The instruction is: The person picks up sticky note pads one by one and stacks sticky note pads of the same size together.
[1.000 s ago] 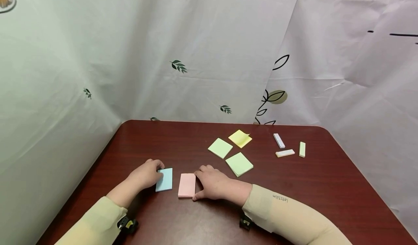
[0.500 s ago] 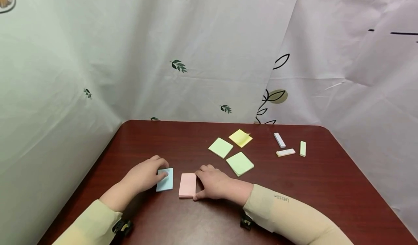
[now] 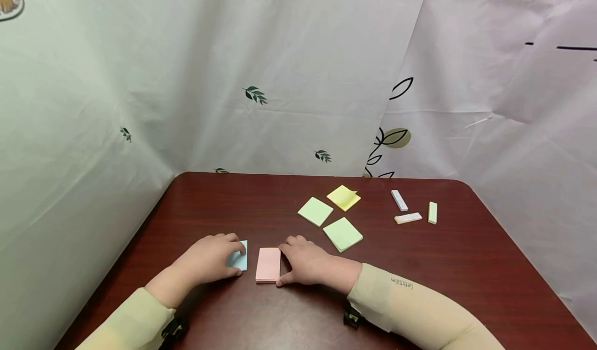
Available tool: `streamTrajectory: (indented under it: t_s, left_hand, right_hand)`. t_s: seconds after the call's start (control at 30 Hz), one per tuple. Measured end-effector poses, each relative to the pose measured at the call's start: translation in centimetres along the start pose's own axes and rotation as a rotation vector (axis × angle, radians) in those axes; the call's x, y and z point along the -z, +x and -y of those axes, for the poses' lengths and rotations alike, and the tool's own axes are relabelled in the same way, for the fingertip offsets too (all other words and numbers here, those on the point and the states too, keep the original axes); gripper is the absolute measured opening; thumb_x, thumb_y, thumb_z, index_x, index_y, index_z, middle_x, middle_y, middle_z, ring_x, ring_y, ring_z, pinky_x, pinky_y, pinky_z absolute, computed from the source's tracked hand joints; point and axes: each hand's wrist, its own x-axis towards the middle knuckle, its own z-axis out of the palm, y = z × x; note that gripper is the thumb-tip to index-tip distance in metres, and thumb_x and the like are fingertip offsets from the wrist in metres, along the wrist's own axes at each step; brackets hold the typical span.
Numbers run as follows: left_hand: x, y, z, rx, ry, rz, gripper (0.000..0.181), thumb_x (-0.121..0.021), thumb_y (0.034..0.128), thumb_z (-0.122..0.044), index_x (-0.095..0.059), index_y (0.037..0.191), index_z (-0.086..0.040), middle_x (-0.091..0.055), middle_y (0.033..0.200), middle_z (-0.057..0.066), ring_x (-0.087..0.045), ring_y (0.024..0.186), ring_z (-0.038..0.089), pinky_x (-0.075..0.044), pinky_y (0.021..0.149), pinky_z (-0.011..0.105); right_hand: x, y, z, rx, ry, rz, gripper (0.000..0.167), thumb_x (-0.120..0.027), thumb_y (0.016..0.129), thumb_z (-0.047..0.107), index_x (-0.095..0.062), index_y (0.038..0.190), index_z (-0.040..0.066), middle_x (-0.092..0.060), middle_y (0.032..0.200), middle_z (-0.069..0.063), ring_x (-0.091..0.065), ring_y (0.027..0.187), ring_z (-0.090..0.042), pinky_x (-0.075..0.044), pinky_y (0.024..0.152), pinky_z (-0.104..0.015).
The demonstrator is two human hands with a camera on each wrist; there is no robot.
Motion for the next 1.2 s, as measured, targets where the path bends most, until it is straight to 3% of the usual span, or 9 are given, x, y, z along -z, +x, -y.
streamTrajectory:
  t_s: [0.43,0.77,1.2]
  left_hand:
    - [-0.71,-0.05,0.0,-0.049,0.066,-0.062,0.031,-0.081,0.0732,-0.037,-0.07,0.098,-0.022,-0.055,0.091,-0.005,-0.053,0.076,0.016,-0.047,0.068,0.038]
    - [-0.62,0.01,-0.11,0.024,0.039,-0.024,0.024,-0.073,0.0765,-0.032,-0.071,0.099,-0.024,-0.056,0.094,-0.007,-0.051,0.079,0.013,-0.046,0.072,0.036]
    - [-0.44,-0.17,-0.09,0.034,0.014,-0.01,0.025,-0.075,0.0787,-0.032,-0.071,0.102,-0.024,-0.059,0.101,-0.005,-0.056,0.088,0.016,-0.049,0.078,0.039]
  right_hand:
    - [-0.07,-0.09,0.04,0.004,0.01,-0.007,0.074,-0.077,0.077,0.059,-0.061,0.13,0.011,-0.058,0.119,-0.002,-0.054,0.113,-0.019,-0.048,0.091,-0.035]
    - [0.06,-0.2,0.08,0.003,0.011,-0.014,0.075,-0.077,0.077,0.06,-0.06,0.13,0.011,-0.058,0.119,-0.002,-0.054,0.112,-0.019,-0.048,0.091,-0.035]
    - [0.37,-0.33,0.15,0.01,0.025,-0.015,0.074,-0.078,0.076,0.058,-0.061,0.129,0.01,-0.058,0.118,-0.002,-0.054,0.112,-0.02,-0.048,0.091,-0.035]
